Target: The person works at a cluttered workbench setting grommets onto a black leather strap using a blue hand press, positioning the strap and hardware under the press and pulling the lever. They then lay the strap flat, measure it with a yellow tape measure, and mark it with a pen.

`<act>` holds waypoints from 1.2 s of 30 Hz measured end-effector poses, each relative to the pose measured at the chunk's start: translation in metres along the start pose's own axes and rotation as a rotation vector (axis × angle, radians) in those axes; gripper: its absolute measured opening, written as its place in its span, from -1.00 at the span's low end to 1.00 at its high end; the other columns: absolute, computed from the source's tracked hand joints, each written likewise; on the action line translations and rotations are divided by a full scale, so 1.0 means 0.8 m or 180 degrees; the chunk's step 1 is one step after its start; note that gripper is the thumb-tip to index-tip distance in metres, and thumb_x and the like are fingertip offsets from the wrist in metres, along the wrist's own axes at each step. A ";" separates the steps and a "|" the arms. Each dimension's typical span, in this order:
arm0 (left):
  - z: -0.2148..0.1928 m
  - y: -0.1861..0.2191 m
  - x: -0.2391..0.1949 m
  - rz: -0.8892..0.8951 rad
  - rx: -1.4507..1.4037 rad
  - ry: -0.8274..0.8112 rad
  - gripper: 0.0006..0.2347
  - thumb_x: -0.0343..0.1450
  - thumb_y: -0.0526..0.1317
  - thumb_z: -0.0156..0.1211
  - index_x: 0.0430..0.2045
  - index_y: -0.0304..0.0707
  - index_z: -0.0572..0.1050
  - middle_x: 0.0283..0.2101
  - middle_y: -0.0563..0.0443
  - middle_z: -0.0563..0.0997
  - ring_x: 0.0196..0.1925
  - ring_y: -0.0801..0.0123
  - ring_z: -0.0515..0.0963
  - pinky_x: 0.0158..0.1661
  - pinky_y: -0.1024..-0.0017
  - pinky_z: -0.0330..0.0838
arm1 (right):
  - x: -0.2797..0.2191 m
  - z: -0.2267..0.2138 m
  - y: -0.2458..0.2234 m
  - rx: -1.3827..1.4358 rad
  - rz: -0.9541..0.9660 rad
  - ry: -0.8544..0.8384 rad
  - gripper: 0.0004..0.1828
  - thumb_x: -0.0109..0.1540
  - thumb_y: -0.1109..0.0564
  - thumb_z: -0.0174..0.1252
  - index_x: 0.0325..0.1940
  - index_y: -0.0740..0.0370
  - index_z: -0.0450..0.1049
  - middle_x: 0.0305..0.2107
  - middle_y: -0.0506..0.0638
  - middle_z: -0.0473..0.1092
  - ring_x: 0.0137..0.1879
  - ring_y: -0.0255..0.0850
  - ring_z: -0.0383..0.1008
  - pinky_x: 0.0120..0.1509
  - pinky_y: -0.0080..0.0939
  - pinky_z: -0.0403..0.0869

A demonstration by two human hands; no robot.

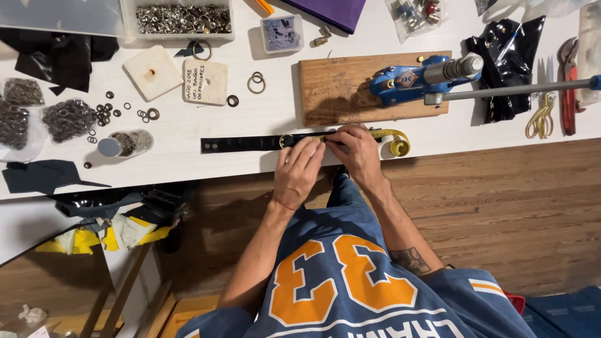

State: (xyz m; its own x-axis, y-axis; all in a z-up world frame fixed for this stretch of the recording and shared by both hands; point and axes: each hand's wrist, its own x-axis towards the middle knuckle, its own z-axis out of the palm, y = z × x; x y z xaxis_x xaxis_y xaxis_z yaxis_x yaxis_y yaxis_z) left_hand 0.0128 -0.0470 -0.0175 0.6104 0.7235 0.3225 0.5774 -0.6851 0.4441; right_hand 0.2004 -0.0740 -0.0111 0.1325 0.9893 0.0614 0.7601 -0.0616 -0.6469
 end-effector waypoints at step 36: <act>-0.010 -0.016 0.026 -0.0252 -0.0394 0.0016 -0.77 0.37 -0.28 0.37 -0.12 -0.24 0.64 -0.01 0.07 0.60 0.06 0.21 0.51 -0.03 0.24 0.36 | 0.005 -0.003 0.000 -0.0022 0.0109 -0.0135 -0.82 0.10 0.15 0.45 -0.24 0.17 0.65 -0.27 0.01 0.52 -0.07 -0.03 0.51 -0.01 -0.07 0.50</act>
State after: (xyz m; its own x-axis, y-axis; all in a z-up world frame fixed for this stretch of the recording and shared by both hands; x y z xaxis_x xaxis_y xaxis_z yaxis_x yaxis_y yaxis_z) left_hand 0.0140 -0.0223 -0.0100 0.5626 0.7755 0.2865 0.5522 -0.6104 0.5679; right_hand 0.2025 -0.0702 -0.0089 0.1314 0.9913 0.0068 0.7599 -0.0963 -0.6428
